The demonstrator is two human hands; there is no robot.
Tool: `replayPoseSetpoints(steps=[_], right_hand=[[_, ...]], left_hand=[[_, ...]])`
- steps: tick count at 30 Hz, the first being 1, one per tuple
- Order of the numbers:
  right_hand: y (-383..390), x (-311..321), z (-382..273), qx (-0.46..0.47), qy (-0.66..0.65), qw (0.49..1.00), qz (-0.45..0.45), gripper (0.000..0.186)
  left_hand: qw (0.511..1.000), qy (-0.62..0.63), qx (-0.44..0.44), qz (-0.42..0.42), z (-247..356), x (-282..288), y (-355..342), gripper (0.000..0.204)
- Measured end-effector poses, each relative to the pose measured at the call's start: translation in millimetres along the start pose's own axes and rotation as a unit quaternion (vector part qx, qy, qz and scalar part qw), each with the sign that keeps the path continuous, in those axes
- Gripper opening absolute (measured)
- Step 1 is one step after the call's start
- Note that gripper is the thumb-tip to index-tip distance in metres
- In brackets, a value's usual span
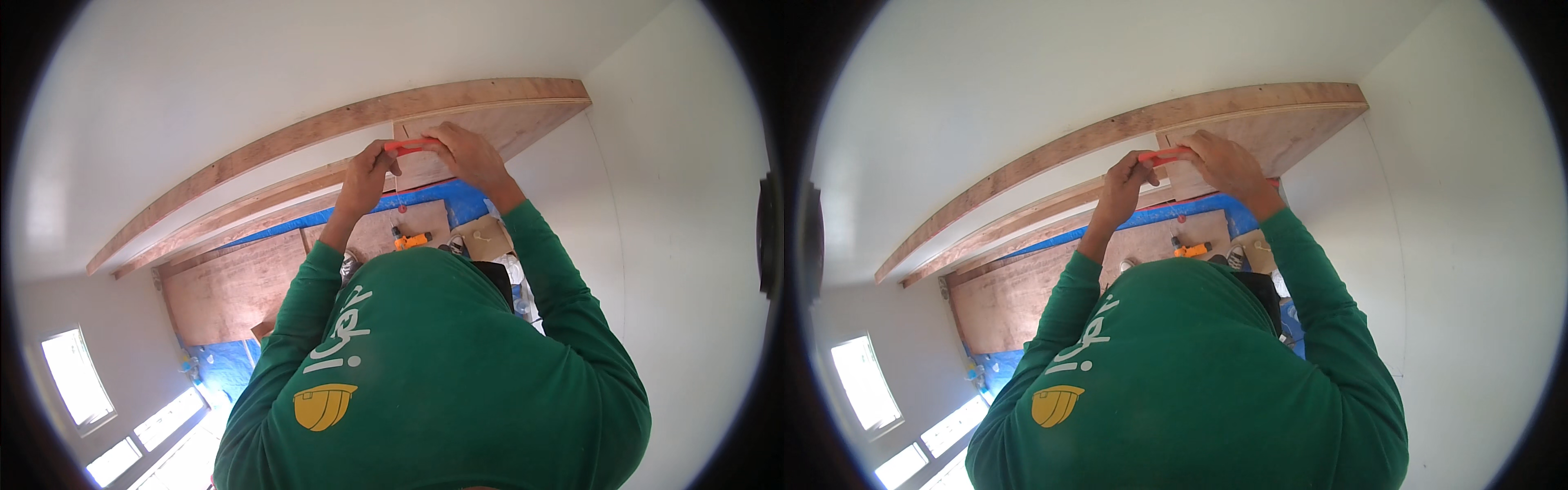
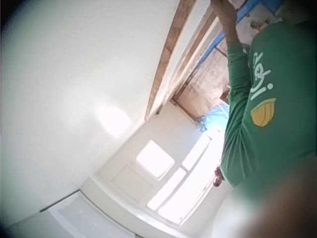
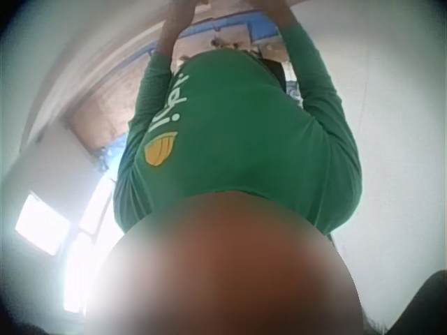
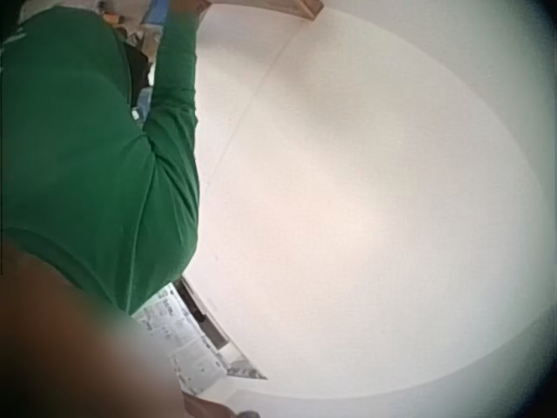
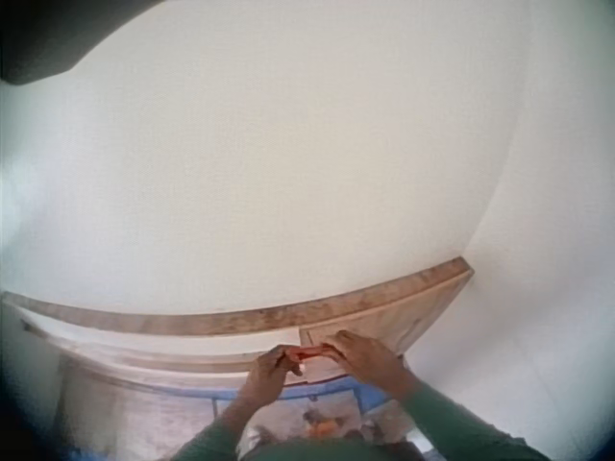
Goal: The person positions curved wooden shelves against a wall, retrieves a cordless drill and screws from a toolbox, and fastens the shelves to the wall. They then use a red measuring tape to mark positions on the installed shelves.
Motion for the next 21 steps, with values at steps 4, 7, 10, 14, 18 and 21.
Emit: replayPoseSetpoints(steps=[4, 7, 10, 14, 18, 21], right_hand=[[3, 7, -22, 0.008, 0.066, 0.996, -0.064, 0.025], [0, 13, -35, -0.021, 0.113, 0.991, -0.070, 0.023], [2, 9, -40, 0.014, 0.158, 0.987, -0.017, 0.024], [-10, -11, -19, 0.060, 0.067, 0.995, 0.050, 0.023], [-18, -28, 8, 0.061, -0.042, 0.992, 0.104, 0.027], [-27, -36, 12, 0.131, -0.084, 0.974, 0.162, 0.037]], left_hand=[[0.999, 0.035, -0.030, 0.009, 8, 0, 0, 0.020], [0.996, 0.083, -0.026, -0.006, 3, -7, 3, 0.023], [0.993, 0.117, -0.029, -0.010, -3, -12, 7, 0.029], [0.987, 0.147, -0.040, -0.043, -11, -6, 9, 0.044], [0.996, -0.066, -0.006, -0.051, -26, 14, 15, 0.064], [0.993, -0.113, 0.010, -0.012, -36, 41, 26, 0.069]])
Point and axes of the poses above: each hand's wrist, its own y-axis away from the middle knuckle, its own x-axis out of the back of the hand, z = x × y, the point moved 3 cm from there along -y, towards the middle knuckle, and after that the axes turned 1 degree about -x, right-handed, at the moved point
